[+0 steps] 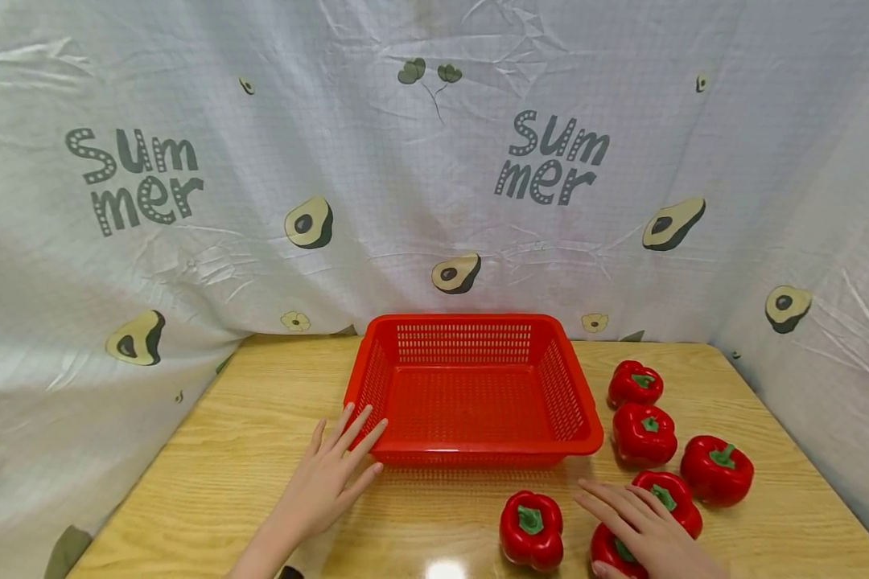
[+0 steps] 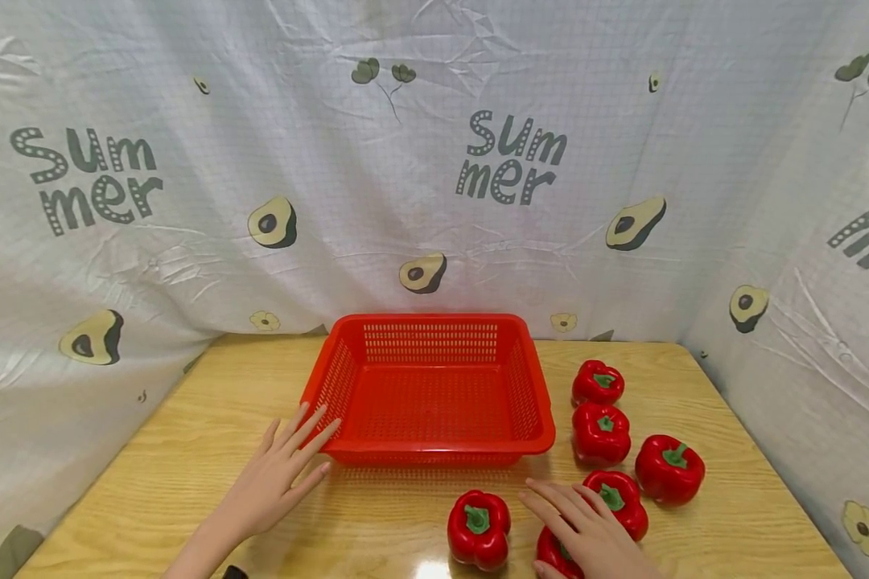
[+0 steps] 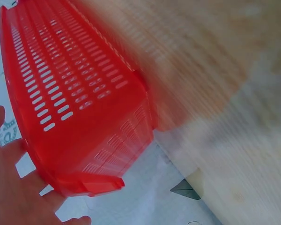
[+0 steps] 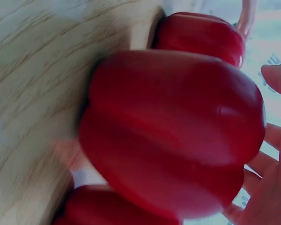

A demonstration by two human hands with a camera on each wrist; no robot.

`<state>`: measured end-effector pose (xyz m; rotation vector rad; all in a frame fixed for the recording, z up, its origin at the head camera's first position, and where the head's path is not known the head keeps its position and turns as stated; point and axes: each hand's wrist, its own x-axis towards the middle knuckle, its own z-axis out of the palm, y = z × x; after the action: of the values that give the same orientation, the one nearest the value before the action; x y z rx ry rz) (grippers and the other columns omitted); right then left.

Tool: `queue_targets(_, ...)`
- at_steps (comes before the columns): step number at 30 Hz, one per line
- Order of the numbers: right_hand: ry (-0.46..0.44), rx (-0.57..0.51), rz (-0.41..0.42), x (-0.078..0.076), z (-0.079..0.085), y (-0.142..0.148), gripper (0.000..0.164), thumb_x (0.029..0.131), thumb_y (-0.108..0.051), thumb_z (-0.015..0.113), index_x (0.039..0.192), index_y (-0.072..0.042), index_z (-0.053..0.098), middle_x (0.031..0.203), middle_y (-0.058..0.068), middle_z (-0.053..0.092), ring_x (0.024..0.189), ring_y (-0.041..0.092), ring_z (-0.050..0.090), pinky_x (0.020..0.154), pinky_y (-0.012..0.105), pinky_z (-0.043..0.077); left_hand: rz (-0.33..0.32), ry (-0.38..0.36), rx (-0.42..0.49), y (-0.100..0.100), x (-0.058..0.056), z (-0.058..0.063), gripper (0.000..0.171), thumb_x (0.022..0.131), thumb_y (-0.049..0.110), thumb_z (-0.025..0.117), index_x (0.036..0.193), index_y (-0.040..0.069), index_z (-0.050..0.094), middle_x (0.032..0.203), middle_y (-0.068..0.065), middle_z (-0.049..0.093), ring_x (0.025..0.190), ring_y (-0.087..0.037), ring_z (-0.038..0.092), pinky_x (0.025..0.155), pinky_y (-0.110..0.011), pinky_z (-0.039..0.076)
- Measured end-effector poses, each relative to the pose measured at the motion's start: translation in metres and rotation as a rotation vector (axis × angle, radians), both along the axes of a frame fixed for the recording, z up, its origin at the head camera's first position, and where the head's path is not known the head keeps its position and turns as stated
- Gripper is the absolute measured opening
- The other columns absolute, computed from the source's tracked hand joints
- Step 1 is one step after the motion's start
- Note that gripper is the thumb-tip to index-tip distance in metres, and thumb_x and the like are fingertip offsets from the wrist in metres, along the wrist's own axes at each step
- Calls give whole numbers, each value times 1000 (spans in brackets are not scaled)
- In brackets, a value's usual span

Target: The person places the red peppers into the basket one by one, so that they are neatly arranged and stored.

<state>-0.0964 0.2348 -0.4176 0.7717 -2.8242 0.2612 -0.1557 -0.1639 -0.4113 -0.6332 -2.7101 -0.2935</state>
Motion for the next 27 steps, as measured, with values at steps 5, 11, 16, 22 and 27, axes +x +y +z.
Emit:
queue_targets(5, 31, 22, 36, -1, -1, -6, 64, 75, -57, 58, 132, -31, 41, 130, -11, 49, 112, 8, 46, 87, 37, 45, -3, -25, 37, 6, -13, 2, 52, 87, 39, 51, 136, 26, 38, 145, -5, 31, 136, -28, 23, 106, -57, 14)
queue_targets(11, -75, -21, 60, -3, 1, -14, 65, 75, -57, 57, 133, -31, 40, 133, -7, 47, 115, 13, 46, 86, 50, 44, 18, -72, 59, 11, -27, 6, 52, 88, 42, 47, 137, 26, 37, 146, -9, 29, 137, -31, 19, 107, -57, 12)
queue_targets(16, -25, 13, 89, -3, 1, -20, 64, 77, -58, 54, 133, -34, 36, 133, -7, 47, 115, 11, 45, 87, 47, 45, 42, -98, 63, 14, -32, 7, 52, 88, 44, 46, 136, 25, 39, 146, -10, 28, 137, -34, 15, 107, -57, 13)
queue_targets(22, -23, 25, 90, -3, 0, -26, 64, 77, -61, 51, 134, -34, 35, 132, -7, 47, 114, 12, 46, 88, 46, 43, 64, -101, 60, 15, -34, 4, 50, 87, 43, 48, 133, 25, 42, 145, -13, 30, 135, -40, 15, 107, -57, 16)
queue_targets(27, 19, 27, 97, -6, -2, -32, 65, 77, -61, 53, 133, -32, 38, 130, -8, 49, 112, 12, 47, 89, 43, 41, 64, -87, 65, 15, -36, 4, 50, 87, 43, 49, 133, 25, 43, 144, -15, 31, 134, -40, 18, 107, -58, 14)
